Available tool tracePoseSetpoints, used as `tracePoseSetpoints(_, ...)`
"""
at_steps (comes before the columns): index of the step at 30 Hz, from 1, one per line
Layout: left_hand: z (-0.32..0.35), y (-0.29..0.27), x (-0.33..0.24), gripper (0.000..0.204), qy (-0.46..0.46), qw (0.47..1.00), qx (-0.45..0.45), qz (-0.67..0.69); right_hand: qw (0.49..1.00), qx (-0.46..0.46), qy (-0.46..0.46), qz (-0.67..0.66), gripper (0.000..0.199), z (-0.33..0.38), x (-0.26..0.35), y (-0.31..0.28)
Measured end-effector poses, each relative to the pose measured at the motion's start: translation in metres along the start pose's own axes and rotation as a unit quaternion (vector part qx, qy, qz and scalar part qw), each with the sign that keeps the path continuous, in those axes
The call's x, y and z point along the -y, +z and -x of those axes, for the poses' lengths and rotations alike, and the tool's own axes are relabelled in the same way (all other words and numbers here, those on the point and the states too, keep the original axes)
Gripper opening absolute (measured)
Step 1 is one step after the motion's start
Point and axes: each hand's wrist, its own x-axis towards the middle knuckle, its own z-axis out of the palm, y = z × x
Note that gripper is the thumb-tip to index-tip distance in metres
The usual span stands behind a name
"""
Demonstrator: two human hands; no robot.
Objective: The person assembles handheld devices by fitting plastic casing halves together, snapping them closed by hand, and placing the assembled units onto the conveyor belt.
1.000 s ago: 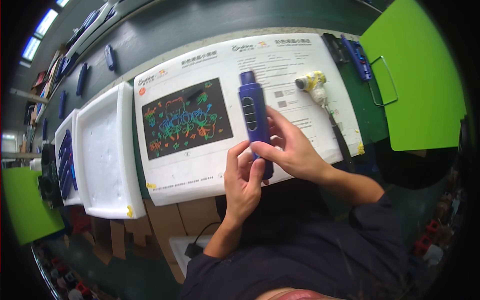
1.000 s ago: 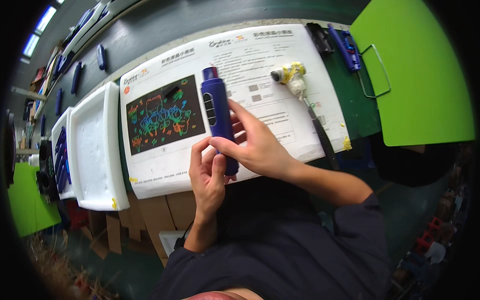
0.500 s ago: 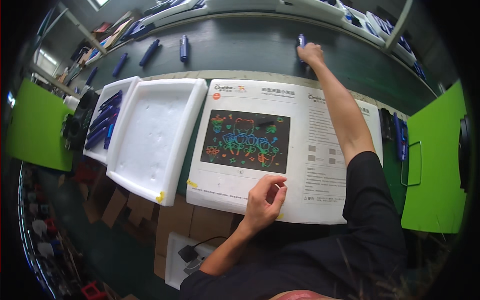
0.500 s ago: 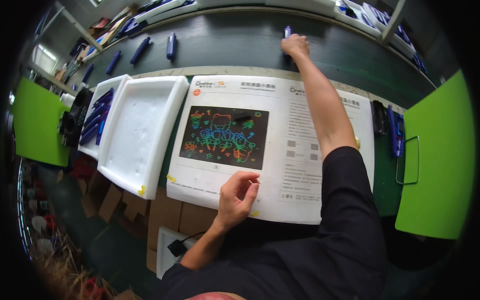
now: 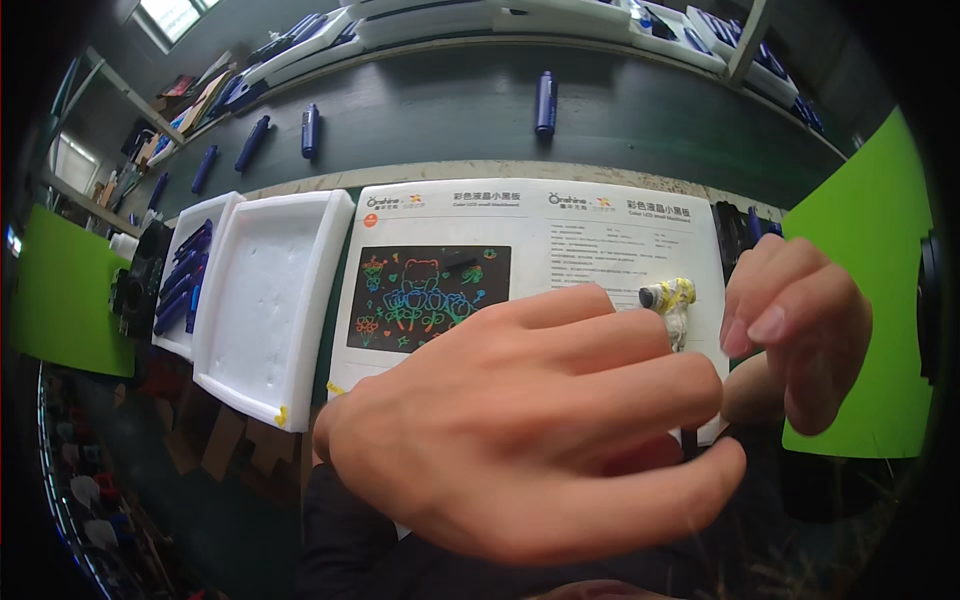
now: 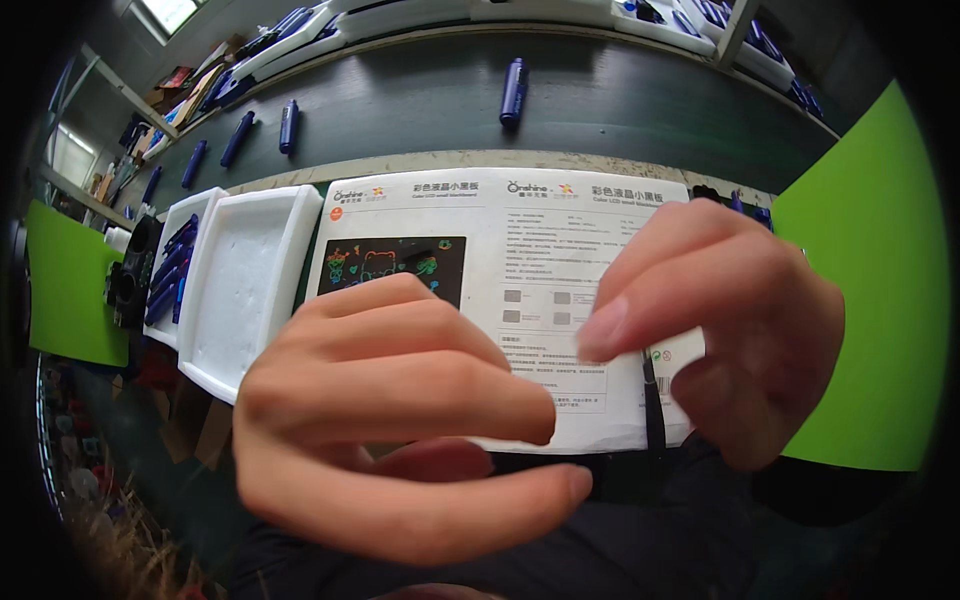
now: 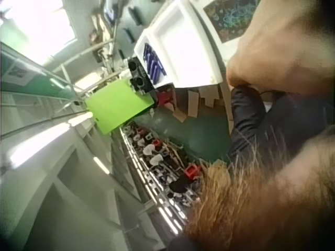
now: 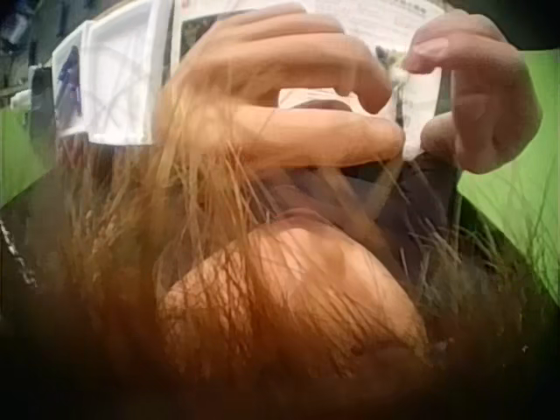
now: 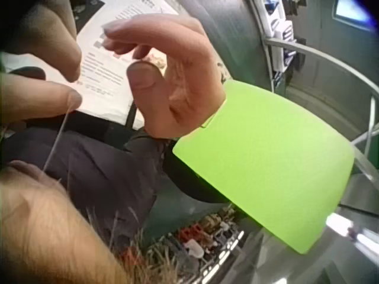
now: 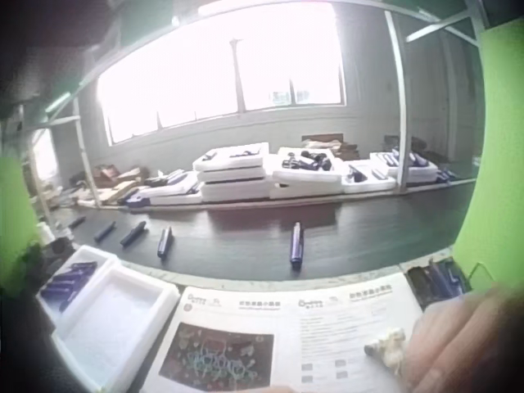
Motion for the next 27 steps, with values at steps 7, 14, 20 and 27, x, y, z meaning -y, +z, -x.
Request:
tracePoseSetpoints(7, -0.045, 0.025, 0.038, 0.019, -0.019, 0.985, -0.101, 0.136, 0.983, -0.126, -0.051, -0.125, 0.016, 0.003, 0.006, 0.021)
tracePoseSetpoints(14, -0.04, 0.031, 0.02, 0.013, -0.064, 0.953, -0.177, 0.238, 0.985, -0.122, -0.05, -0.109, 0.014, 0.014, -0.008, -0.002)
tracePoseSetpoints(20, -0.029, 0.025, 0.014, 0.011, -0.089, 0.907, -0.25, 0.327, 0.99, -0.109, -0.044, -0.078, 0.015, 0.007, -0.012, -0.003)
tracePoseSetpoints(27, -0.021, 0.008, 0.018, 0.012, -0.109, 0.843, -0.338, 0.403, 0.994, -0.08, -0.056, -0.05, 0.019, -0.018, -0.021, 0.001)
